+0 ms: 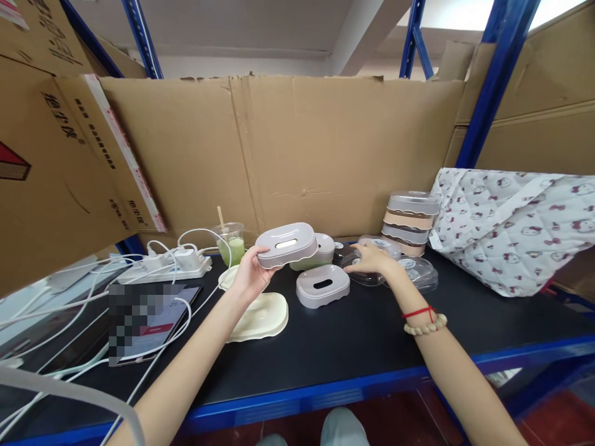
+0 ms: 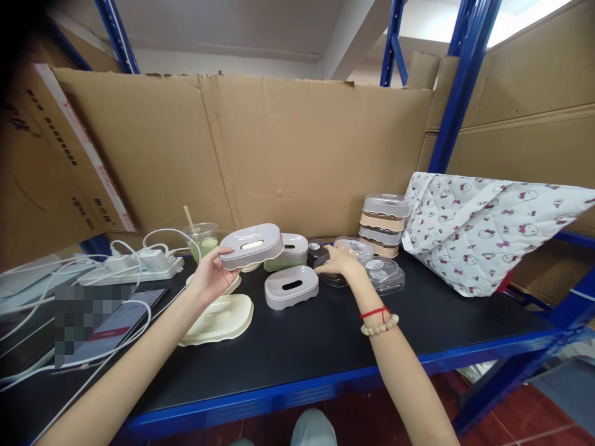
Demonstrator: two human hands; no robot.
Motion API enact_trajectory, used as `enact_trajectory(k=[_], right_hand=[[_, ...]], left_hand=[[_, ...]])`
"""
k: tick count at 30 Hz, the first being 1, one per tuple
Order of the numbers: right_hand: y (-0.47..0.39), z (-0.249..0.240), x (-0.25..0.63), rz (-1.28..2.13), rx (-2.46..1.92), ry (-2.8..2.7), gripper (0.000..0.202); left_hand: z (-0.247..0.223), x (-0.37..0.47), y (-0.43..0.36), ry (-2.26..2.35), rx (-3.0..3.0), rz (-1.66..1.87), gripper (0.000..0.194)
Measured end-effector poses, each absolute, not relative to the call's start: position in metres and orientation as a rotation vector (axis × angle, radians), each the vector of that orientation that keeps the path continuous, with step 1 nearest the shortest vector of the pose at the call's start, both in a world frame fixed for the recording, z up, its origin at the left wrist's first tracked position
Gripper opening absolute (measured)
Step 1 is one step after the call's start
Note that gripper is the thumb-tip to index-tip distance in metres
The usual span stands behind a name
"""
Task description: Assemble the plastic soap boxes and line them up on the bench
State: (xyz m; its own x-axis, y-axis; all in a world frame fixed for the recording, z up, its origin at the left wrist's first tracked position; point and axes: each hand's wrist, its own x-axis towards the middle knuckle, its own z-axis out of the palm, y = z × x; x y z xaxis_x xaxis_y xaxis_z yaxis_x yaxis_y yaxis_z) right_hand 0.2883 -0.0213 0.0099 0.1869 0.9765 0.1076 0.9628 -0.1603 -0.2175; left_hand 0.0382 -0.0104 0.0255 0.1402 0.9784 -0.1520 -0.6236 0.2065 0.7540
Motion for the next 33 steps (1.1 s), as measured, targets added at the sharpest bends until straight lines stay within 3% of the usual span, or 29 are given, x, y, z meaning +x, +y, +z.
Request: enact_trajectory(k=[5,8,16,20,23,28,33], right_hand=[[-0.022,0.015,0.294,0.408,-2.249,-1.989,0.077],[-0.022,0.015,0.292,0.451,-2.266,-2.057,0.09],[-0.022,0.009,0.292,-0.107,-2.226,-1.808,0.084],[-0.018,0.013,0.296,-0.222,-1.799,-1.525,0.085],[-0.014,0.013,0.287,-0.116,-1.398,-1.45,0.072],[-0.018,0.008,0.257,0.324,-0.901,-1.777,0.058],[-0.028,0.006,0.241,0.328,-0.739,-2.057,0.047]], left_hand=[[0.026,0.041,-0.014,0.719,0.573,1.265,0.011],[0.024,0.043,-0.015,0.732,0.553,1.237,0.009],[0.021,0.044,-0.013,0.736,0.528,1.209,0.018],[0.02,0.042,-0.014,0.749,0.582,1.163,0.013],[0.018,0.043,-0.017,0.757,0.623,1.06,0.016],[0.012,0.047,-0.021,0.722,0.71,0.94,0.018],[0.01,0.048,-0.021,0.68,0.759,0.921,0.03]])
